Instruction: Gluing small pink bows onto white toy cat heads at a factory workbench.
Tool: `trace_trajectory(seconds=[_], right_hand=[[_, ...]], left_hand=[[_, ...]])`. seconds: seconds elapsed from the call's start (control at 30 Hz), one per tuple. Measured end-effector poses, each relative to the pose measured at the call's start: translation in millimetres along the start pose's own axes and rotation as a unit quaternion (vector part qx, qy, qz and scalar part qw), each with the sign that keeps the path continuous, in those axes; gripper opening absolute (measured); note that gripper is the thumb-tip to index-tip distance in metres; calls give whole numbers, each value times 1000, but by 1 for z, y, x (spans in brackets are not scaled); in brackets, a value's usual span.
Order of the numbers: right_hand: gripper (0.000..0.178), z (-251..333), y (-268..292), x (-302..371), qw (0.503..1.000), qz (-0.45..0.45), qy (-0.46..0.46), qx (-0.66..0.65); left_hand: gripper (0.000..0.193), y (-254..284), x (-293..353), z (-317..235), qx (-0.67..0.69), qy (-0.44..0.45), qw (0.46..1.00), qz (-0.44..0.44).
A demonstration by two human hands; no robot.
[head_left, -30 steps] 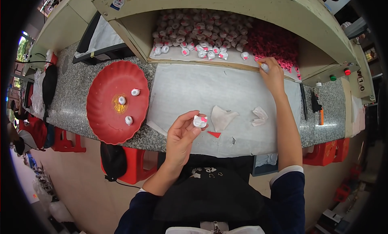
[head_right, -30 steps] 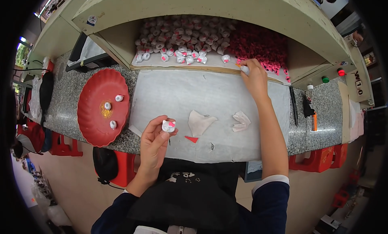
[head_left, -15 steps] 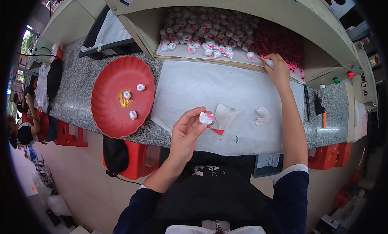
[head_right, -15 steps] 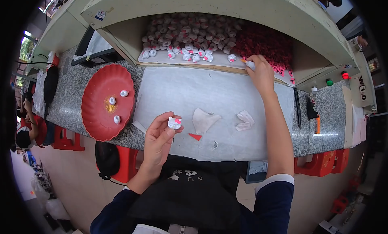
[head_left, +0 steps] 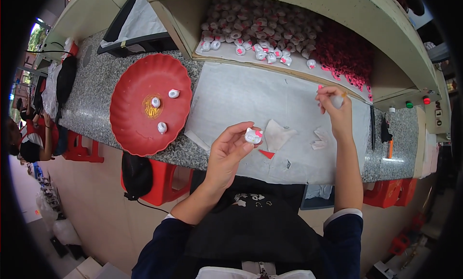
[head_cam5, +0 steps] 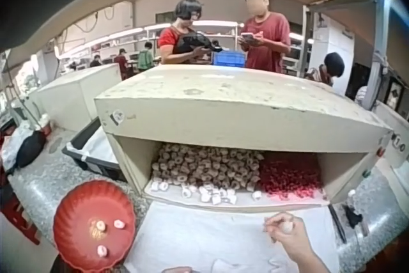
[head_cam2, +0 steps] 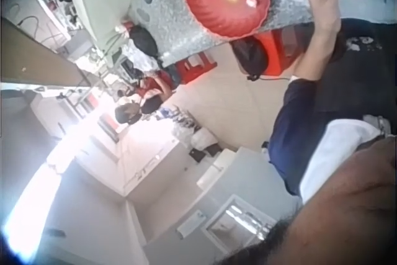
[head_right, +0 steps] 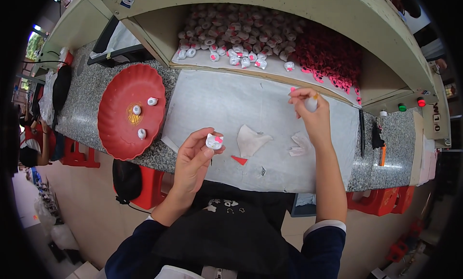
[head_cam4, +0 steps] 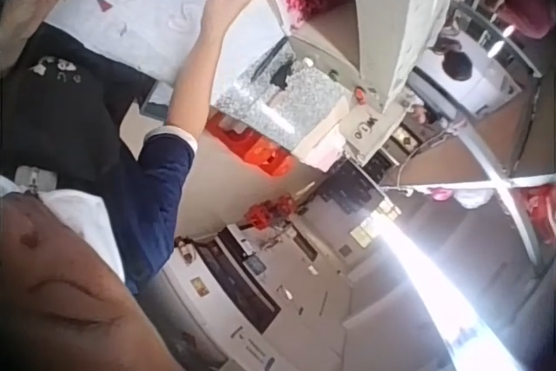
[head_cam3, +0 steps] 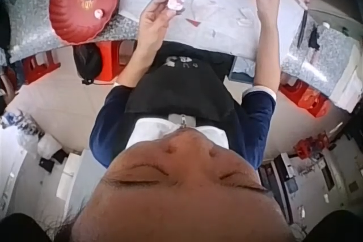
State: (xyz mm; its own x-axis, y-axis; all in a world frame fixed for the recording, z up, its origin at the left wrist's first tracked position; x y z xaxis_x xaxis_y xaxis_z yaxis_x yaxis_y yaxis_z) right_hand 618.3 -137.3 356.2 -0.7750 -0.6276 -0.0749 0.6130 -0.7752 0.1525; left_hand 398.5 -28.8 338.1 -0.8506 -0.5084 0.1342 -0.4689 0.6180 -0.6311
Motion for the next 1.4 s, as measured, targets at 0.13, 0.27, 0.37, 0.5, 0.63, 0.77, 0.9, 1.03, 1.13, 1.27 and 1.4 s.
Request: trace_trajectory(seconds=[0.13, 0.27, 0.37, 0.5, 0.63, 0.77, 0.9, 1.03, 1.13, 1.27, 1.4], right_hand=[[7, 15, -32, 45, 998, 48, -14, -27], [6, 14, -45, 72, 992, 31, -33, -117], [6, 29, -51, 80, 994, 33, 77, -70], [10, 22, -58, 89, 975, 18, 16, -221], [11, 21, -71, 97, 973, 34, -29, -226], [12, 25, -84, 100, 969, 64, -44, -236], [11, 25, -90, 100, 966, 79, -44, -243], [8, 23, -89, 99, 964, 63, -56, -252], [8, 18, -89, 100, 961, 56, -72, -260], [8, 17, -90, 100, 961, 52, -78, -259], [10, 15, -89, 101, 965, 51, -82, -243]], left_hand=[[35, -2, -2, 3, 6, 6, 1000, 13], [35, -4, -2, 10, -2, 13, 1000, 14], [34, -5, -2, 10, -10, 9, 1000, 12], [34, -5, 0, 8, -30, -12, 999, 7], [33, -10, 3, 5, -63, -33, 997, 19], [31, -15, 5, -1, -124, -90, 988, 23], [29, -18, 8, -7, -209, -138, 968, 25], [29, -21, 11, -10, -278, -162, 947, 25], [30, -24, 11, -9, -301, -163, 939, 41], [31, -25, 12, -10, -308, -169, 935, 45], [31, -32, 14, -15, -290, -196, 934, 69]])
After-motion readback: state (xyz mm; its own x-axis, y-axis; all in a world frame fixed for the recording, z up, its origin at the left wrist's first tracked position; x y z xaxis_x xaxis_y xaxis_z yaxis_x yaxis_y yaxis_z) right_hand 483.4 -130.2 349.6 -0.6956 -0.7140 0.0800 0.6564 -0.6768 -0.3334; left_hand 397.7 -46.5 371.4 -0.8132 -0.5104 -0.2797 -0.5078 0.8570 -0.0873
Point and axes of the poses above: each hand's wrist, its own x-axis away from the middle knuckle, its own y-axis out of the back of the hand, z = x × y, the point moved 10 cm from there along -x, towards the middle knuckle, and after that the axes turned 3 degrees about y, right-handed, at the moved point
